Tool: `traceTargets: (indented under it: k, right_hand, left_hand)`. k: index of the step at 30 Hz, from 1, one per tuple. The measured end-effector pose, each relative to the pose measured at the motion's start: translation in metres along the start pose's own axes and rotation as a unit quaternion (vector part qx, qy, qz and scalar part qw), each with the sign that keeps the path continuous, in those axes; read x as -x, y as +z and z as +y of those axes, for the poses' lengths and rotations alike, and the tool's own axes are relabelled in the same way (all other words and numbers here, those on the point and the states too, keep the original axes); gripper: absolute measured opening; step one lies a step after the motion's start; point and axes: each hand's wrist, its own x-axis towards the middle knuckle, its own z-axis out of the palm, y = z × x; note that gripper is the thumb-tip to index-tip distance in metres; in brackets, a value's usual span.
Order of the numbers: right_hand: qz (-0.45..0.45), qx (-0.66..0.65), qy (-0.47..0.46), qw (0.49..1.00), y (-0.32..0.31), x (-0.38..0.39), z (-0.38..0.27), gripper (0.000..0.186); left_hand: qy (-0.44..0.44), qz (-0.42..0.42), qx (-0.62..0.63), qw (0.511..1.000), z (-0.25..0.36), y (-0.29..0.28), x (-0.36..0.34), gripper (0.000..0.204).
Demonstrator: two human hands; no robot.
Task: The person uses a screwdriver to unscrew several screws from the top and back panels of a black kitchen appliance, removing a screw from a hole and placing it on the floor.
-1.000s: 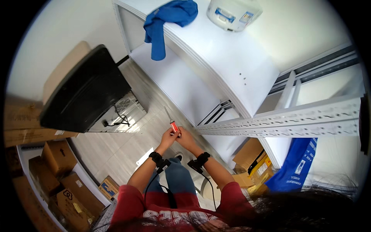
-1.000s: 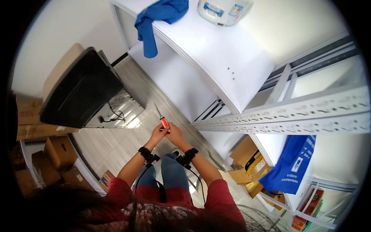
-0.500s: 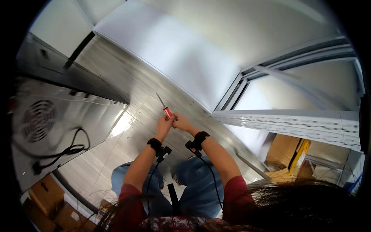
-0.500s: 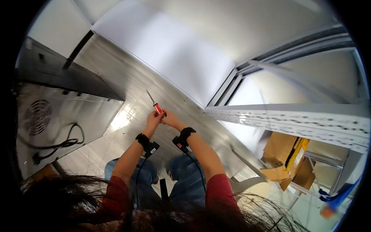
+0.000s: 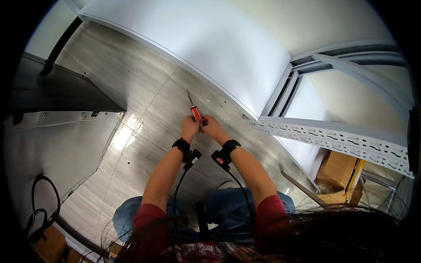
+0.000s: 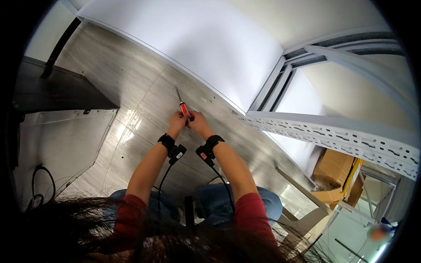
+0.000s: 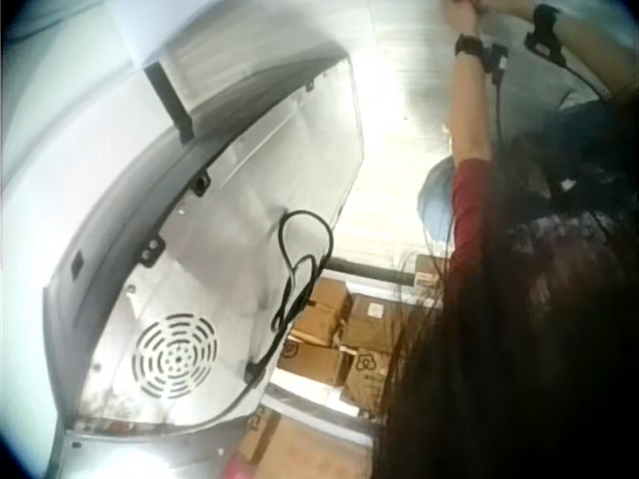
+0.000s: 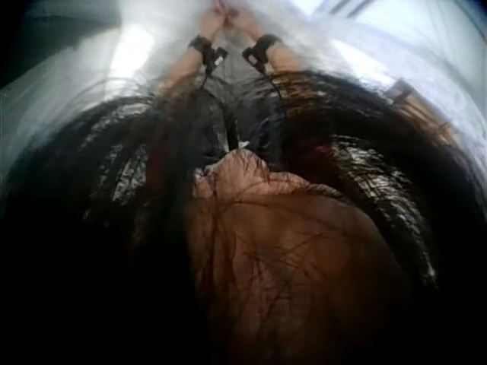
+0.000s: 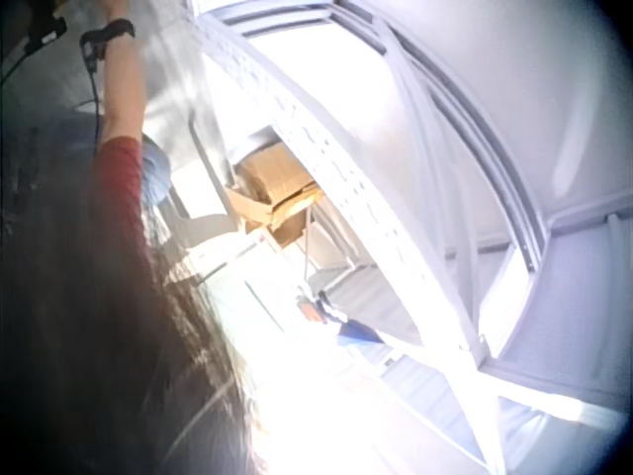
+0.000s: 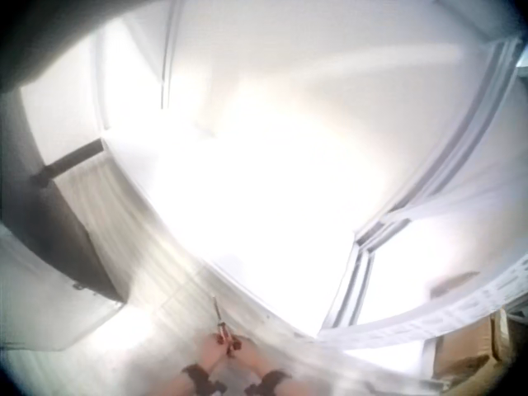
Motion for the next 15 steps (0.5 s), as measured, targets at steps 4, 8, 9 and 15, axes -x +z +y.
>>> traceTargets:
  k: [4, 8, 9, 15]
  right_hand:
    - [0.019, -0.021, -0.030, 0.999, 0.016, -0.008, 0.013, 0.042]
    - [0.054, 0.047, -0.048, 0.996, 0.014, 0.003, -0.008, 0.040]
    - [0.050, 0.041, -0.051, 0.997, 0.012, 0.002, -0.004, 0.040]
    - [0.092, 0.054, -0.065, 0.992, -0.010, -0.002, 0.007, 0.041]
  left_hand:
    - [-0.009, -0.017, -0.064, 0.998, -0.007, 0.002, -0.003, 0.034]
    - [-0.020, 0.022, -0.058, 0.998, 0.000, -0.009, 0.003, 0.031]
    - [-0.024, 0.016, -0.055, 0.998, 0.004, -0.008, 0.004, 0.031]
    - [0.101, 0.138, -0.092, 0.981, 0.023, -0.002, 0.009, 0.035]
